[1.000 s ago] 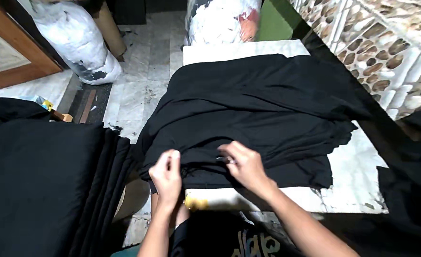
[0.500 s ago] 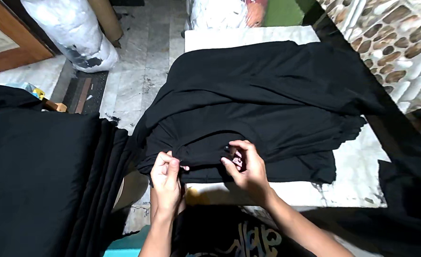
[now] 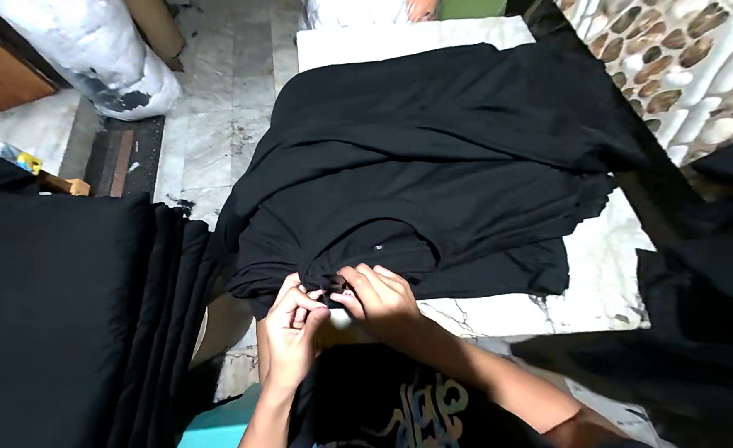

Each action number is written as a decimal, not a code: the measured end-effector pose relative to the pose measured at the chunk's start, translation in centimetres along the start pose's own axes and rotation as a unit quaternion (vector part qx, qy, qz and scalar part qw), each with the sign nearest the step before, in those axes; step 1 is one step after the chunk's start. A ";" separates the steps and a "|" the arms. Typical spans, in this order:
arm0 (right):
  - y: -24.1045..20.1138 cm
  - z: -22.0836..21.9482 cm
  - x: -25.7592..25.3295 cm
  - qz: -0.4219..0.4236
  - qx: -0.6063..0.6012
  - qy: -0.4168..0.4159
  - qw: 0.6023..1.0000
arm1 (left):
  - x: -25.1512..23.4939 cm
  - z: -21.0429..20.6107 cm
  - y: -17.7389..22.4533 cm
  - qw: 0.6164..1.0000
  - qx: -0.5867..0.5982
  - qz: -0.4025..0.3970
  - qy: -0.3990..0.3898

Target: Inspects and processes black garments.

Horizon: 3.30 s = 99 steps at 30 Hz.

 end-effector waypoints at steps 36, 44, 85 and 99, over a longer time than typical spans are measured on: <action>7.0 8.2 6.4 -0.314 -0.331 0.273 0.847 | -4.1 -13.8 -1.2 0.870 -0.434 -0.061 -0.225; 9.9 12.2 11.9 -0.386 -0.209 0.288 0.851 | -6.7 -17.7 -1.3 0.940 -0.182 -0.057 -0.283; 8.2 11.8 8.4 -0.160 0.090 0.120 0.976 | -5.3 -13.4 -1.5 0.967 -0.010 0.009 -0.253; 9.9 10.8 6.1 -0.325 -0.031 -0.030 0.945 | -0.6 -17.2 -1.7 0.802 -0.449 -0.295 -0.260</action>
Point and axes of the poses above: each hand's wrist, its own x-axis away from the middle knuckle, its own z-axis out of the back of the hand, y = z × x, the point moved 6 cm from there along -x, towards the middle knuckle, and after that the axes turned 10 degrees about z, right-handed, at the moved point
